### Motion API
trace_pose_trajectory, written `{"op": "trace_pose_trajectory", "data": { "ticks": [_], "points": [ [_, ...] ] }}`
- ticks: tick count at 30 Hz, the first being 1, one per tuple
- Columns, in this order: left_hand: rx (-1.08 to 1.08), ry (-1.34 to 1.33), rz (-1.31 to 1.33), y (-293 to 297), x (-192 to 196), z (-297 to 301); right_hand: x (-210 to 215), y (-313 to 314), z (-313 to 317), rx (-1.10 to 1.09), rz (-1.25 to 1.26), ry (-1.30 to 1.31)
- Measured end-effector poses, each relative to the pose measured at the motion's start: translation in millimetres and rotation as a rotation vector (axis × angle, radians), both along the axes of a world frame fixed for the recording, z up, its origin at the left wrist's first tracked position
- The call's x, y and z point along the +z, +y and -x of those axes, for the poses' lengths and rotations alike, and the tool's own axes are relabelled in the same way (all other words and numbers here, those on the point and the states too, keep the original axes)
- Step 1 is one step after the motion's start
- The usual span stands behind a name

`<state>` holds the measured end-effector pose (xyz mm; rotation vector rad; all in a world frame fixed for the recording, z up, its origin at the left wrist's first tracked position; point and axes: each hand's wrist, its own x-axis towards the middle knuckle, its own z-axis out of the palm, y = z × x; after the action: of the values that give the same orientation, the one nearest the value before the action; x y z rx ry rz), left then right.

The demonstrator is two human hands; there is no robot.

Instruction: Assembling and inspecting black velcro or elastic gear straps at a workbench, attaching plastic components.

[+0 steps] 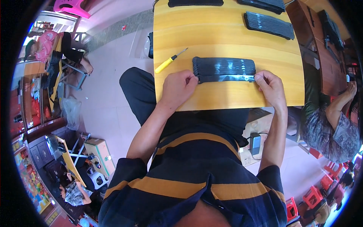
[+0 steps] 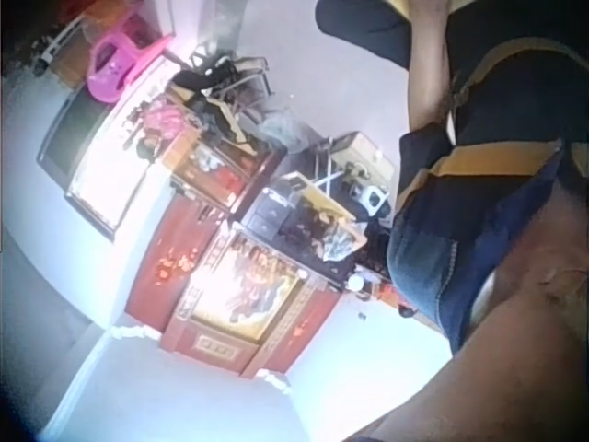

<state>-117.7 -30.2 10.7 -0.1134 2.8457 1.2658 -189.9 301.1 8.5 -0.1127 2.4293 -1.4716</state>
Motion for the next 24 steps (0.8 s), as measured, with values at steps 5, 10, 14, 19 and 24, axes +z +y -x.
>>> {"op": "trace_pose_trajectory", "data": {
  "ticks": [5, 10, 14, 19, 24],
  "points": [
    [0.005, -0.039, 0.001, -0.1, 0.0, 2.5, -5.2, 1.1, 3.8, 0.008, 0.005, -0.019],
    [-0.004, -0.016, 0.017, -0.5, 0.8, 4.8, -5.1, -1.1, 5.8, 0.002, -0.015, -0.042],
    [0.004, -0.045, 0.022, 0.5, 5.3, 5.9, -3.1, -3.2, 6.4, -0.009, -0.041, -0.046],
    [-0.011, -0.016, 0.035, 0.1, 4.0, 7.5, -2.5, -4.0, 6.2, -0.011, -0.067, -0.044],
    [0.001, -0.03, 0.067, 1.0, 5.2, 9.0, -1.9, -5.0, 6.4, -0.032, -0.068, -0.049]
  ]
}}
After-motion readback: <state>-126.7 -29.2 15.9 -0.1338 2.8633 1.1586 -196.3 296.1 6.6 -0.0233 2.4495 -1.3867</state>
